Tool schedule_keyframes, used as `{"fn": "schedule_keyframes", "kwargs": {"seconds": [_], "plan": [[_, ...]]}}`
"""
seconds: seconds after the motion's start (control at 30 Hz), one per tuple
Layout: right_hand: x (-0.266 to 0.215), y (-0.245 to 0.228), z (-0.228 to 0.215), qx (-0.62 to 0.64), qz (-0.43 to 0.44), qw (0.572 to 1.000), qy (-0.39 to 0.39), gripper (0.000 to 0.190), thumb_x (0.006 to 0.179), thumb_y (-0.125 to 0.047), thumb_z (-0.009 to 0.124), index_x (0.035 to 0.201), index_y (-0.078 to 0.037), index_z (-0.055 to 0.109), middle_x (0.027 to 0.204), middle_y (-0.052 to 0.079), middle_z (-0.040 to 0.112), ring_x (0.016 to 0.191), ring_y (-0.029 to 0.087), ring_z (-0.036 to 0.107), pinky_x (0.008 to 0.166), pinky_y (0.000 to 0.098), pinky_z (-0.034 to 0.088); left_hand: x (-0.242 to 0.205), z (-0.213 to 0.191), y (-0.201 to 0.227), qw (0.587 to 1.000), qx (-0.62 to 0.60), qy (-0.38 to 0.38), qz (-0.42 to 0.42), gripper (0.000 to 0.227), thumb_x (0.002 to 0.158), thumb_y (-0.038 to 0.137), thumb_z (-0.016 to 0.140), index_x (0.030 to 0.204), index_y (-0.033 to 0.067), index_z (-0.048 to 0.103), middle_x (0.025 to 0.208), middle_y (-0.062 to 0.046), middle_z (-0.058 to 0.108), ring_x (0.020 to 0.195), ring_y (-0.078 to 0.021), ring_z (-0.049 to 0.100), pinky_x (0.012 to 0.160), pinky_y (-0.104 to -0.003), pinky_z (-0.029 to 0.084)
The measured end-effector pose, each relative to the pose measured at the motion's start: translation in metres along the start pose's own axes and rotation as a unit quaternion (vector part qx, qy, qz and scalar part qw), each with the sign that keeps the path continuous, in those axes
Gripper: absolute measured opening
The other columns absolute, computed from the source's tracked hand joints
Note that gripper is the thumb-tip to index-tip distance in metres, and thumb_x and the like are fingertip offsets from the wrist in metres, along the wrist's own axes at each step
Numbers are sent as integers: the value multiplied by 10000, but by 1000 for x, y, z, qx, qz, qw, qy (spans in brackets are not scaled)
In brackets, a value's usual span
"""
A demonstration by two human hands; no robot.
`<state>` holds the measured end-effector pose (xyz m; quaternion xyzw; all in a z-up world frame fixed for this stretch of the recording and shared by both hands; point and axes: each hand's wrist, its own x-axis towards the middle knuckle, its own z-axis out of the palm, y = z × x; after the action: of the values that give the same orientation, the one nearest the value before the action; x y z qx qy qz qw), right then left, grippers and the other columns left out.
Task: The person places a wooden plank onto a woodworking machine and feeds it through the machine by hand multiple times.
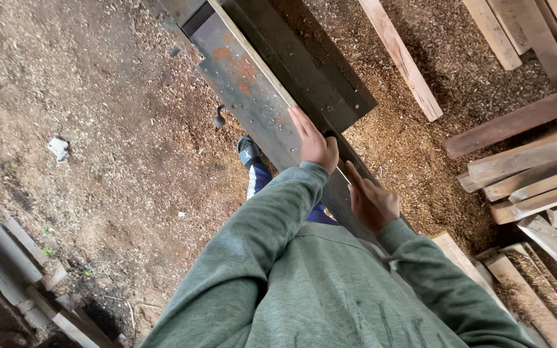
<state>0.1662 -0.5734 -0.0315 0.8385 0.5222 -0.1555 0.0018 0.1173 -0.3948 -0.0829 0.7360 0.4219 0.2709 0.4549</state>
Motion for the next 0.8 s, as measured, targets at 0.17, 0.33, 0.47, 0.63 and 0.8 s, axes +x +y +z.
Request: {"fn": "schedule_keyframes", "kwargs": {"seconds": [0.17,0.33,0.47,0.63,0.8], "plan": [[21,-7,7,-39,-56,995,77,645,1028,-309,580,1606,-338,295,662,-22,612,335,98,428,280,286,369,25,-18,1,998,-4,-18,-53,1026,761,-34,511,1577,-64,-110,1659,-393,-80,1284,-566,517,873,-425,578],[36,-10,14,-11,-66,995,80,650,1051,-274,595,1625,-303,293,608,-35,572,358,86,409,287,272,353,45,-34,5,992,-2,-68,-110,1016,777,-35,489,1562,-47,-157,1659,-369,-132,699,-440,668,645,-410,572],[42,-9,11,2,-77,995,68,652,1038,-254,602,1617,-301,306,615,-32,570,350,81,403,283,256,354,50,-37,6,995,-4,-51,-90,1025,776,-42,501,1573,-38,-144,1663,-373,-113,554,-353,632,567,-401,552],[46,-11,7,-3,-90,992,91,661,1021,-234,603,1613,-308,318,616,-24,563,358,92,399,304,276,355,52,-33,-1,996,-4,-44,-76,1024,784,-44,512,1577,-31,-137,1665,-375,-99,551,-359,629,576,-408,553],[58,-17,5,-13,-81,993,87,651,1033,-231,609,1615,-288,323,598,-42,561,351,88,398,288,279,344,62,-35,-8,997,0,-37,-69,1025,781,-48,504,1583,-30,-134,1675,-366,-88,560,-355,640,576,-397,565]]}}
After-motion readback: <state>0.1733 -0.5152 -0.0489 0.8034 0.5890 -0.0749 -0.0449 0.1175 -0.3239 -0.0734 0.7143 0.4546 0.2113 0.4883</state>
